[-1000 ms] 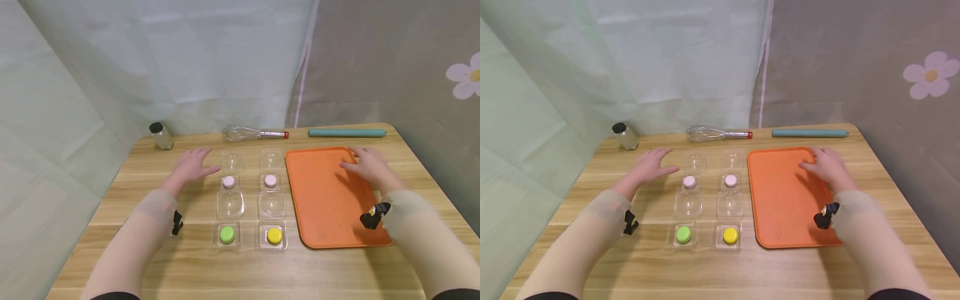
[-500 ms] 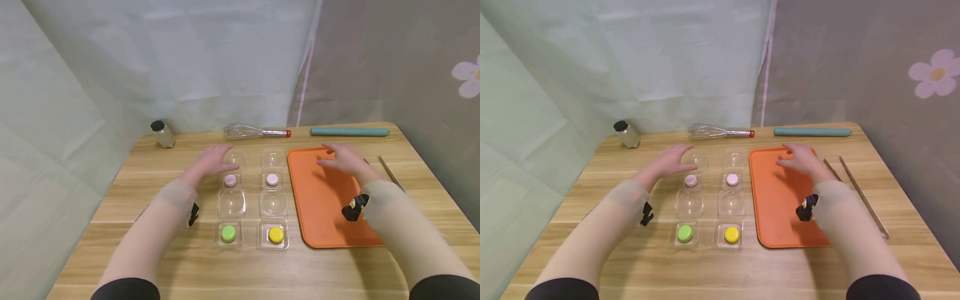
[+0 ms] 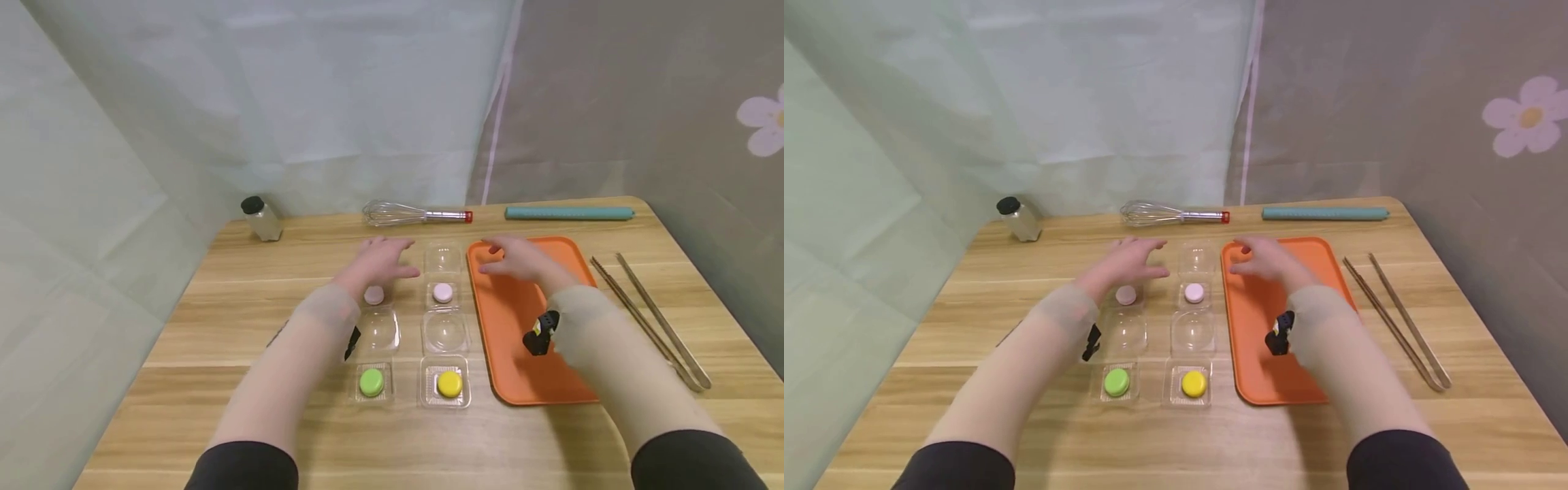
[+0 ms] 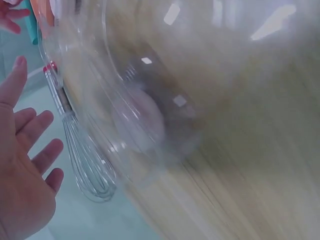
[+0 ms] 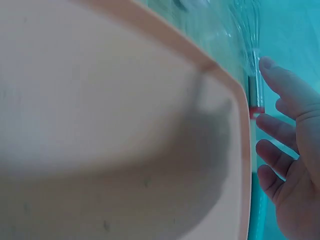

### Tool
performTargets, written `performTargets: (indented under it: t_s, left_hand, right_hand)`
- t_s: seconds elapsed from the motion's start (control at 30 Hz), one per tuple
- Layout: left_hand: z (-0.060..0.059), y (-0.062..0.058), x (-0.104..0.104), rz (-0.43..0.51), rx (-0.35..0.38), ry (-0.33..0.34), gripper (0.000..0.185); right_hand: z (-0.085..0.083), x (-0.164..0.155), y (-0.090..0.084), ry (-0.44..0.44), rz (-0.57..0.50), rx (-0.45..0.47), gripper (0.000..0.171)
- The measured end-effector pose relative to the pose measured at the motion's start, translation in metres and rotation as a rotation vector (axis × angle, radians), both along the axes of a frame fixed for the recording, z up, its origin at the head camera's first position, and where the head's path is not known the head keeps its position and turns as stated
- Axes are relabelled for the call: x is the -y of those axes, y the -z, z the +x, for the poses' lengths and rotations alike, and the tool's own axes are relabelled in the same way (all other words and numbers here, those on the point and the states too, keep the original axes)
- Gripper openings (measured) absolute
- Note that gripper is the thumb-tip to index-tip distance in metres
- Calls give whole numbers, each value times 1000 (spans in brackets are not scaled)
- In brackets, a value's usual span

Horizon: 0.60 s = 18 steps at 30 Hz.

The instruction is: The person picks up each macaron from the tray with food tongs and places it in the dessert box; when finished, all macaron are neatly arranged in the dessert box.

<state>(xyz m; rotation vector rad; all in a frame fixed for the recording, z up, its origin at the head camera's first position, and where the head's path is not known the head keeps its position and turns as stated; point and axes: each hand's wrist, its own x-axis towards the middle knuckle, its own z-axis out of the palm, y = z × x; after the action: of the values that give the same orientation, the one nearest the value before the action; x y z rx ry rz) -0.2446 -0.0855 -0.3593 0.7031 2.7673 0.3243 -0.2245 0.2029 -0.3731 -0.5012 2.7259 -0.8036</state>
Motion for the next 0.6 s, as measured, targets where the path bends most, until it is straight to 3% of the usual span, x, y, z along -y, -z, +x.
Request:
performTargets:
  t_s: [0.6]
  left_hand:
    - [6,3,-29,5,102,-106,72]
  right_hand:
    - [-8,34,9,5,-21,-2,64]
